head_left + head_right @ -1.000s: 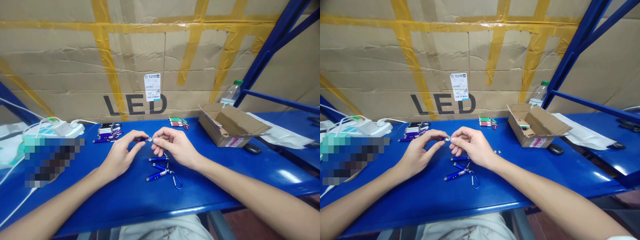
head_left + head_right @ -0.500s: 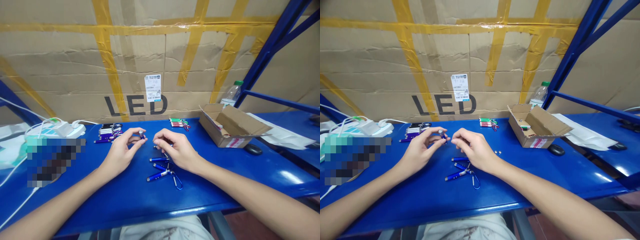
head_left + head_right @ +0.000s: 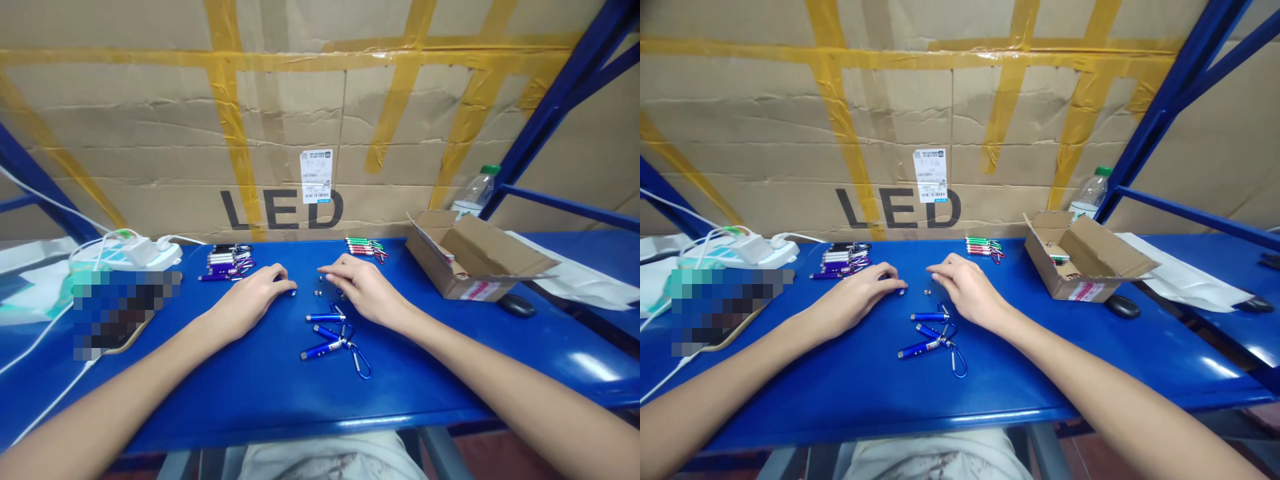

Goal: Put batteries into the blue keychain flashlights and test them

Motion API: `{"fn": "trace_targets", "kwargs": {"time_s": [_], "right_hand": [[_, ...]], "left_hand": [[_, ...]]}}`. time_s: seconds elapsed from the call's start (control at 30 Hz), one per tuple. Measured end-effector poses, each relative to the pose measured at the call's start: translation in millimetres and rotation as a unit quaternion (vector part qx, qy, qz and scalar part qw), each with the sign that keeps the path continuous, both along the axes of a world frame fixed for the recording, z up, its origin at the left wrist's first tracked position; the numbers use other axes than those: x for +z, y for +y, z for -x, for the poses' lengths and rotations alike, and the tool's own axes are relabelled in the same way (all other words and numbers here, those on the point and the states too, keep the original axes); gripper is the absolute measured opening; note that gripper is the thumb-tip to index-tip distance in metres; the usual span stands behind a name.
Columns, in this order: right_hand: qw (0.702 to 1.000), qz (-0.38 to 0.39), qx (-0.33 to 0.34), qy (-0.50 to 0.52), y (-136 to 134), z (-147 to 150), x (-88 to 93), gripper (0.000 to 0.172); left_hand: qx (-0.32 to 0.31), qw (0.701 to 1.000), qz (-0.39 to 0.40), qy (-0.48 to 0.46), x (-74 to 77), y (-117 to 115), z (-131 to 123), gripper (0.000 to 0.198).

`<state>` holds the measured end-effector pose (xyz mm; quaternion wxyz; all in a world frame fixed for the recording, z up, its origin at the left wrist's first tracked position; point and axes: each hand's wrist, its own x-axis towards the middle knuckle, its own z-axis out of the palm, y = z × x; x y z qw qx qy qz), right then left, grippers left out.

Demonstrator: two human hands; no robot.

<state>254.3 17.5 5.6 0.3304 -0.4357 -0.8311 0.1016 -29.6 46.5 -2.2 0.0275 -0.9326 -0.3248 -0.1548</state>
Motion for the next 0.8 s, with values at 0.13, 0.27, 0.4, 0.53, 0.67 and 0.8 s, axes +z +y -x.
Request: {"fn": "trace_targets", "kwargs": {"time_s": [0.13, 0.27, 0.4, 0.53, 0.67, 0.8], "right_hand": [[1.000, 0.001, 0.020, -0.001, -2.4, 2.3, 1.4, 0.027], [0.999, 0.038, 0.016, 0.023, -4.8, 5.3, 4.3, 0.015], [0.997, 0.054, 0.023, 0.057, -6.5, 7.5, 6.5, 0.013], [0.996, 0.015, 0.046, 0.069, -7.2, 7.7, 7.1, 0.009], [0.992, -0.002, 0.070, 0.103, -10.0, 8.0, 7.3, 0.010], [0.988, -0.039, 0.085, 0.124, -16.7, 9.3, 12.1, 0.010]], "left_hand": [[0.016, 0.997, -0.046, 0.062, 0.3, -2.5, 1.2, 0.044], [0.023, 0.993, -0.067, 0.092, 2.5, -4.2, 2.5, 0.040], [0.028, 0.997, -0.056, 0.038, 4.6, -2.5, 4.3, 0.041], [-0.002, 0.992, 0.029, -0.120, 9.1, -2.7, -0.7, 0.035], [-0.033, 0.965, 0.086, -0.246, 13.4, -8.9, -12.2, 0.027], [-0.037, 0.947, 0.131, -0.293, 12.3, -17.0, -20.9, 0.022]]}}
